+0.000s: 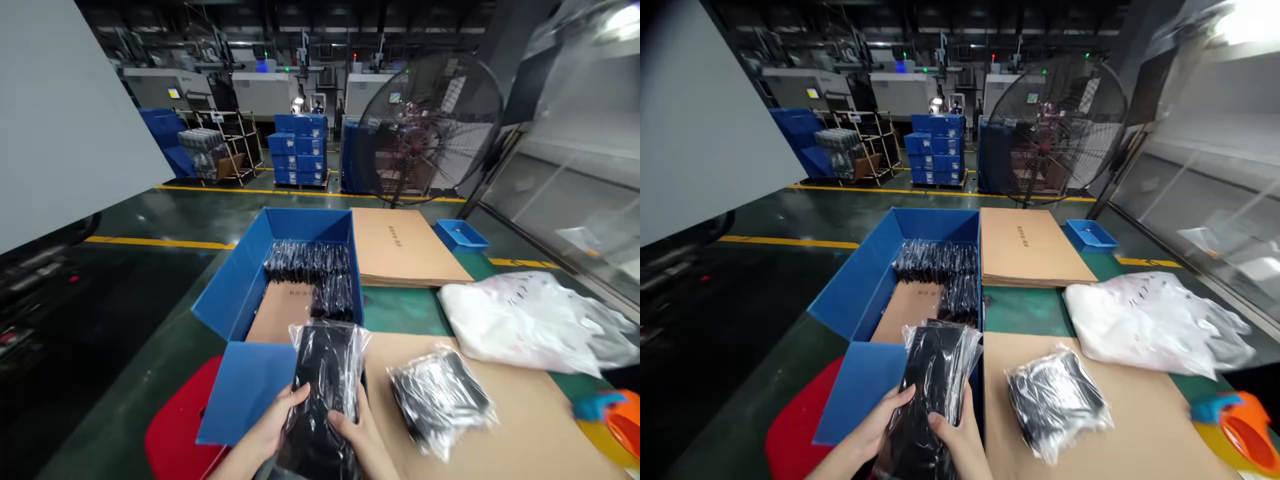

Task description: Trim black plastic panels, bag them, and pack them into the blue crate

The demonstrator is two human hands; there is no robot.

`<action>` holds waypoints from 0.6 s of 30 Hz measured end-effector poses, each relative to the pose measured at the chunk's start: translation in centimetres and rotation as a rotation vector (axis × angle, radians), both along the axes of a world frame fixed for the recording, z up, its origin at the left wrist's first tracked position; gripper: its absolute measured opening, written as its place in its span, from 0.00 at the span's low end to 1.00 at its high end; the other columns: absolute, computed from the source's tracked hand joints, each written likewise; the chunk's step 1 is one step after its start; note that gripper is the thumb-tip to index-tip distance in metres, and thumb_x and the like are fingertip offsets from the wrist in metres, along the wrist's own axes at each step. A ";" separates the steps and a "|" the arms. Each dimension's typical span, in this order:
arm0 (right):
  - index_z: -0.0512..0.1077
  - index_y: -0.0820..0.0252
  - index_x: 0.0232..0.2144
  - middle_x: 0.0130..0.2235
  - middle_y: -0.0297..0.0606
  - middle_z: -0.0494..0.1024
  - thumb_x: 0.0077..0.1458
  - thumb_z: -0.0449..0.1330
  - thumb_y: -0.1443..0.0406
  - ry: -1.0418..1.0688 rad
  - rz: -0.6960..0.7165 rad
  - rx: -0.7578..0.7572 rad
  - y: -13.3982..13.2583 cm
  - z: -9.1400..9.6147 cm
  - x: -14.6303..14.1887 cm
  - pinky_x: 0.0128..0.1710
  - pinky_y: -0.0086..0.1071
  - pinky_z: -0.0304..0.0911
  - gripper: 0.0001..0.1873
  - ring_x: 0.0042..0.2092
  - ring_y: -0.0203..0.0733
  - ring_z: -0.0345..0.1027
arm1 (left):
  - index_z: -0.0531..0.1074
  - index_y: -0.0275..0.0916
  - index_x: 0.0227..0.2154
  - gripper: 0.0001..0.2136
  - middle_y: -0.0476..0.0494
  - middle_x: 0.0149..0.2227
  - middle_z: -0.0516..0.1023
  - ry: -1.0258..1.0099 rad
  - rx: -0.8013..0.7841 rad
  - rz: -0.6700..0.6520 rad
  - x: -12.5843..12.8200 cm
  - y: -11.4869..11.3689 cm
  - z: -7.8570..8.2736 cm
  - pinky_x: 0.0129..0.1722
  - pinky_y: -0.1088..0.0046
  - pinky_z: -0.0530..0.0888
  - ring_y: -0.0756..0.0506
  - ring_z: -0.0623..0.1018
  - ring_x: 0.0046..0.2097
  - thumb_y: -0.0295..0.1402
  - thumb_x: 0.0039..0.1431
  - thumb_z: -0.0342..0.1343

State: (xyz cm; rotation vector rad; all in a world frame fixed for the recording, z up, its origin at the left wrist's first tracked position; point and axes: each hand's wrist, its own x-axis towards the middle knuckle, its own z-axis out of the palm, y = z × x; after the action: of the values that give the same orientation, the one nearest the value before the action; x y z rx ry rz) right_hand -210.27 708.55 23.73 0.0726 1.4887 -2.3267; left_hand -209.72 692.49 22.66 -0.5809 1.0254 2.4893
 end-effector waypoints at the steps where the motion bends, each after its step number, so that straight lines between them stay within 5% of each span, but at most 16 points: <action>1: 0.54 0.56 0.53 0.47 0.41 0.72 0.36 0.67 0.58 0.008 0.014 0.008 -1.5 -0.8 -2.3 0.49 0.40 0.59 0.42 0.49 0.50 0.65 | 0.66 0.34 0.44 0.18 0.38 0.37 0.78 -0.003 -0.005 0.015 -2.1 -1.4 -1.0 0.46 0.60 0.71 0.38 0.76 0.44 0.33 0.50 0.59; 6: 0.54 0.60 0.51 0.46 0.44 0.73 0.37 0.64 0.61 0.072 0.014 0.222 -9.5 -5.9 -16.2 0.47 0.37 0.61 0.38 0.46 0.47 0.68 | 0.67 0.34 0.41 0.17 0.38 0.36 0.78 -0.046 -0.069 0.053 -15.1 -8.8 -7.5 0.42 0.63 0.73 0.39 0.77 0.42 0.39 0.51 0.57; 11: 0.50 0.63 0.55 0.45 0.45 0.73 0.32 0.65 0.61 0.018 -0.049 0.518 -16.4 -12.0 -28.5 0.48 0.39 0.58 0.48 0.46 0.49 0.66 | 0.68 0.33 0.43 0.25 0.36 0.34 0.78 -0.171 -0.147 -0.008 -27.3 -14.3 -15.0 0.41 0.60 0.73 0.38 0.77 0.40 0.50 0.52 0.50; 18: 0.50 0.62 0.58 0.43 0.50 0.73 0.33 0.64 0.60 -0.101 -0.059 0.816 -20.6 -18.8 -35.7 0.48 0.49 0.51 0.49 0.48 0.61 0.64 | 0.71 0.31 0.40 0.30 0.32 0.35 0.78 -0.151 -0.294 -0.073 -35.1 -15.9 -24.2 0.43 0.53 0.71 0.33 0.75 0.43 0.55 0.52 0.42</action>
State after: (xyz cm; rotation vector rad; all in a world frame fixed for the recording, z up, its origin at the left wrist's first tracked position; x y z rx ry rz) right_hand -245.93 687.96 4.88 0.4389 2.2878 -1.5740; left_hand -244.86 676.62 -1.58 -0.7902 1.3364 2.2086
